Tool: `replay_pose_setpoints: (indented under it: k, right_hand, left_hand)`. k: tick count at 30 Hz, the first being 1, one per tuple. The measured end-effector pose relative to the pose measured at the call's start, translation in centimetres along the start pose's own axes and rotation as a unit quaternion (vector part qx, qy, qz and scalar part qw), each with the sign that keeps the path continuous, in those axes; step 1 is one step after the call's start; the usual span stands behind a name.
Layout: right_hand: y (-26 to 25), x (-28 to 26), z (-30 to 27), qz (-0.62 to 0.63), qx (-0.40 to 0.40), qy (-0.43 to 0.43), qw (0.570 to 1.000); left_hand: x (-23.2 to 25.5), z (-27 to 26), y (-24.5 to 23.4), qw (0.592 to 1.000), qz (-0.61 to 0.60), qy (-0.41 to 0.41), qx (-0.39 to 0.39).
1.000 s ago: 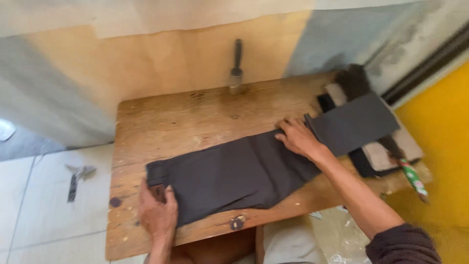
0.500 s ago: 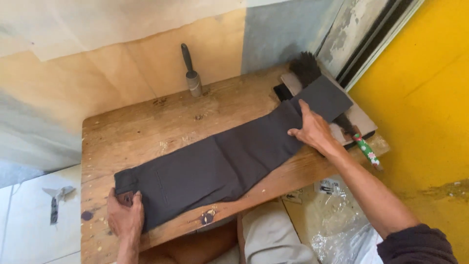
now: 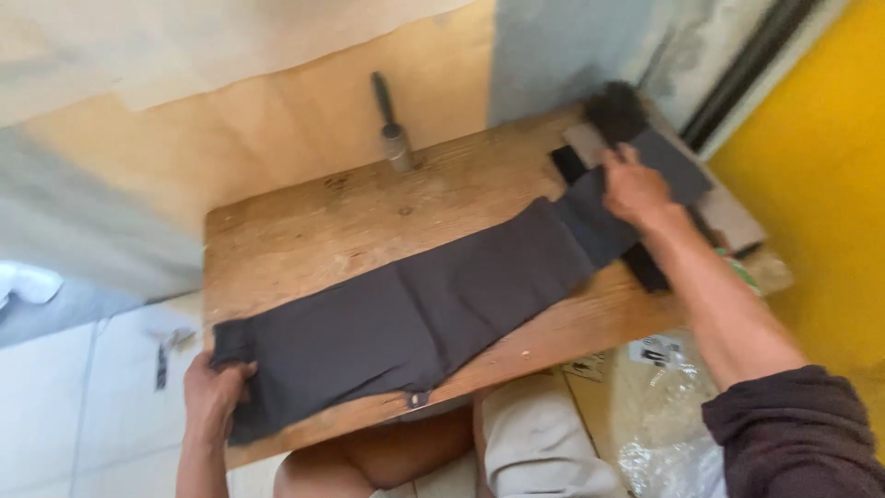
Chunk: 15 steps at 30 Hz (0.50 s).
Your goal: Cleaning a pair of pants with a lint roller, folding them, and placing them into a plastic bag.
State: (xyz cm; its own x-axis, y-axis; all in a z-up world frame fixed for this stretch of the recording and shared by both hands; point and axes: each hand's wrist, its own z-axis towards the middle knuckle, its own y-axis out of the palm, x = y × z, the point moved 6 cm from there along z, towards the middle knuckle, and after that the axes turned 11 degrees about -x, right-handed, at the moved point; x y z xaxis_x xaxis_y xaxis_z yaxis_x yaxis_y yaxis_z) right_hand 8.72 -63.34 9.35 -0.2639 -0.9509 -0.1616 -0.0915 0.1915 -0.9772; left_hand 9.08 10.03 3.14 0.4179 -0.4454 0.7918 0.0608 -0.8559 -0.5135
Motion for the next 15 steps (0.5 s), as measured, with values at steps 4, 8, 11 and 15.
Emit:
replay_pose_setpoints:
  k: [4,8,11,15]
  right_hand:
    - [0.4,0.9,1.4,-0.046,-0.141,0.067,0.987]
    - [0.1,1.4,2.3,-0.114,-0.132,0.052,0.983]
    - [0.2,1.4,2.7,-0.114,-0.157,0.100,0.976]
    - [0.6,1.9,3.1,-0.104,-0.162,0.100,0.976]
  left_hand:
    - [2.1,-0.8,-0.8,0.999,0.001,-0.012,-0.030]
    - [1.1,0.9,-0.7,0.992,-0.078,0.038,-0.093]
    - [4.2,-1.3,-1.6,0.992,-0.061,-0.065,-0.092]
    - [7.2,-1.0,-1.9,0.993,0.054,-0.050,-0.088]
